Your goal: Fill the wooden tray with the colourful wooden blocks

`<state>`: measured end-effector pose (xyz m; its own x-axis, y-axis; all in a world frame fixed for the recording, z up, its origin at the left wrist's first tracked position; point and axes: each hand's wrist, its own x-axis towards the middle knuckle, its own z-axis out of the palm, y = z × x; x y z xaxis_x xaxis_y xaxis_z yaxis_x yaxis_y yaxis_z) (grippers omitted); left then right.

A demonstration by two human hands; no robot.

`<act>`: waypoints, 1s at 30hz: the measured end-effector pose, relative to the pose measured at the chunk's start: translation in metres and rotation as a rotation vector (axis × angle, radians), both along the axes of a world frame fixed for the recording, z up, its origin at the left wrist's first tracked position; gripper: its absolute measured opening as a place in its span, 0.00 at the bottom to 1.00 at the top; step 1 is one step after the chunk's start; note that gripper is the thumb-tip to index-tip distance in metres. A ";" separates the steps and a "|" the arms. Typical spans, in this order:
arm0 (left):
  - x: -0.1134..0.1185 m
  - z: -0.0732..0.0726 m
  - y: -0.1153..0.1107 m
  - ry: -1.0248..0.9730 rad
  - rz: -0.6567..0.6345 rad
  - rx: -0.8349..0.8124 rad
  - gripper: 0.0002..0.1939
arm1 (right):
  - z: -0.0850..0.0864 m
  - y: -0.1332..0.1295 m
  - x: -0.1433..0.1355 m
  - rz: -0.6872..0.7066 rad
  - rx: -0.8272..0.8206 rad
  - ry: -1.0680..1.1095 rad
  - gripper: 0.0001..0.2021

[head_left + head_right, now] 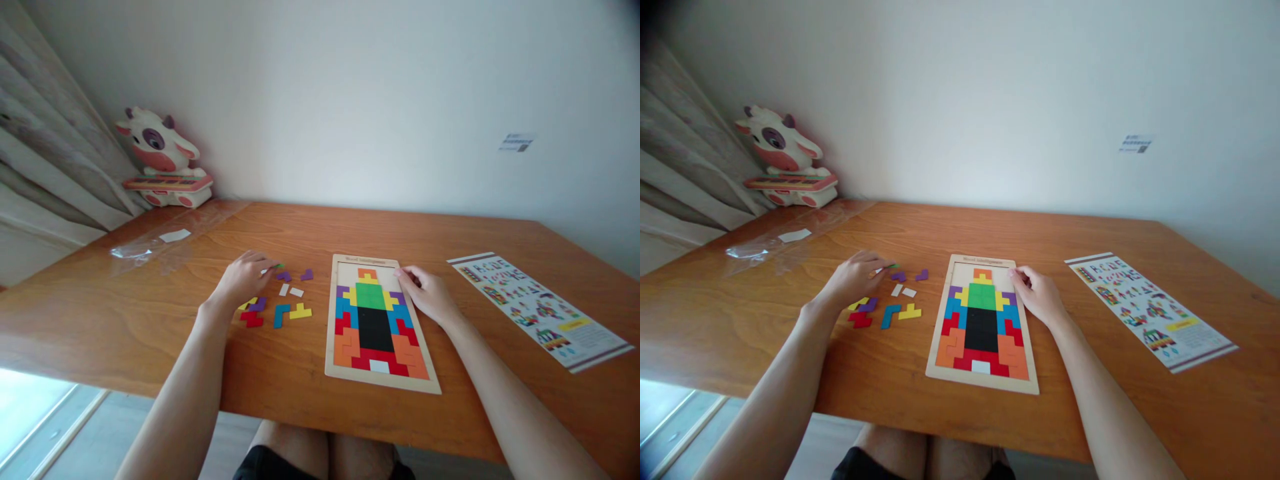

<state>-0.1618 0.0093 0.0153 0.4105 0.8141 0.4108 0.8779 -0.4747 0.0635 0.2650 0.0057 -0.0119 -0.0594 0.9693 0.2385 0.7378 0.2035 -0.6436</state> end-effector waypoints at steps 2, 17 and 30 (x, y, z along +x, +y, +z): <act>0.000 0.000 -0.001 0.019 0.005 -0.009 0.16 | -0.001 0.000 0.001 -0.004 -0.005 0.002 0.22; 0.002 0.006 -0.005 -0.050 0.048 -0.033 0.18 | 0.000 -0.001 0.000 0.008 -0.001 0.006 0.22; 0.003 0.002 -0.003 0.039 0.076 -0.086 0.16 | 0.003 -0.002 -0.001 0.009 0.012 0.003 0.24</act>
